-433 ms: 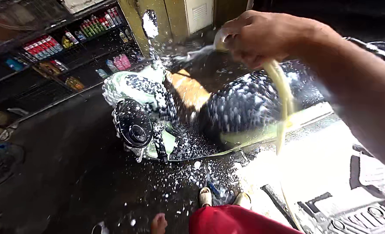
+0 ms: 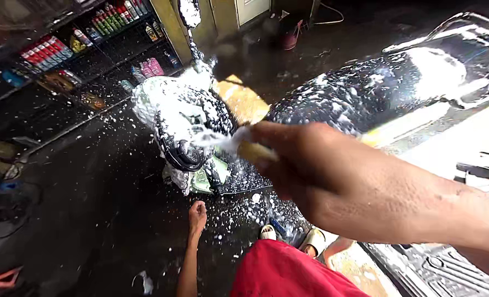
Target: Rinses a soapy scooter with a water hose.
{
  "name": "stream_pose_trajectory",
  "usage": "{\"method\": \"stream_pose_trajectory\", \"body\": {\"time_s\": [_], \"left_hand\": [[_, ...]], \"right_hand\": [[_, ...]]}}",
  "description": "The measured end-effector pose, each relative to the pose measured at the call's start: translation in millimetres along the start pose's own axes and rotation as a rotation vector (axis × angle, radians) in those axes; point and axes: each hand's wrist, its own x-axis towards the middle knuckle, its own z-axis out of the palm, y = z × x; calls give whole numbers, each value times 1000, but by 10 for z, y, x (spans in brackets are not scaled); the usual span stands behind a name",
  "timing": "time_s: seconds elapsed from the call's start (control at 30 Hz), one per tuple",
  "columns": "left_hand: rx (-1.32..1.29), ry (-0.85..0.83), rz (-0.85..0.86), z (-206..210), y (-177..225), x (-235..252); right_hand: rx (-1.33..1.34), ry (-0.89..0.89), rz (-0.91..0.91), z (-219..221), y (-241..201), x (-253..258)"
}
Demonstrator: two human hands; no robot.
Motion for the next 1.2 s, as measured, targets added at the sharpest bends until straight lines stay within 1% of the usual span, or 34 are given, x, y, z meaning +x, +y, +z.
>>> {"method": "stream_pose_trajectory", "body": {"time_s": [0.07,0.13,0.17,0.23,0.27,0.33,0.4,0.47,0.5,0.6,0.7,0.8,0.9,1.0,1.07,1.1,1.13,1.2], "left_hand": [[41,-117,-61,217,-191,-171],[60,-232,-124,430,-441,-305],[59,-287,-170,554,-633,-338],[44,-396,-327,790,-1089,-441],[20,-443,-448,864,-1271,-534],[-34,-492,-691,920,-1538,-789],[-55,-501,-860,894,-1724,-1076],[-40,-497,-940,862,-1843,-1327],[-25,-500,-958,852,-1863,-1433],[-38,-486,-944,818,-1799,-1614],[-75,-427,-900,836,-1599,-1640],[-53,-353,-861,941,-1267,-1650],[-20,-338,-800,1074,-946,-1692],[58,-389,-718,1218,-678,-1818],[116,-432,-673,1257,-585,-1939],[132,-441,-664,1273,-555,-2000],[146,-440,-666,1284,-527,-2068],[176,-432,-685,1273,-471,-2204]], "right_hand": [[-20,-21,-3,110,45,-65],[59,-64,34,236,135,-102],[112,-98,76,312,198,-118],[203,-191,201,512,411,-150],[241,-231,275,628,571,-155],[316,-270,443,847,959,-154],[375,-224,576,1035,1386,-191],[440,-153,676,1191,1730,-289],[480,-148,721,1265,1845,-352],[585,-192,768,1467,2048,-506],[586,-212,774,1538,2230,-580],[567,-242,904,1575,2538,-718],[682,-190,1046,1611,2900,-997],[890,-106,1088,1543,3157,-1295],[1028,-61,997,1466,3203,-1442],[1089,-53,897,1414,3189,-1487],[1138,-79,773,1363,3158,-1513],[1187,-198,544,1293,3079,-1502]]}}
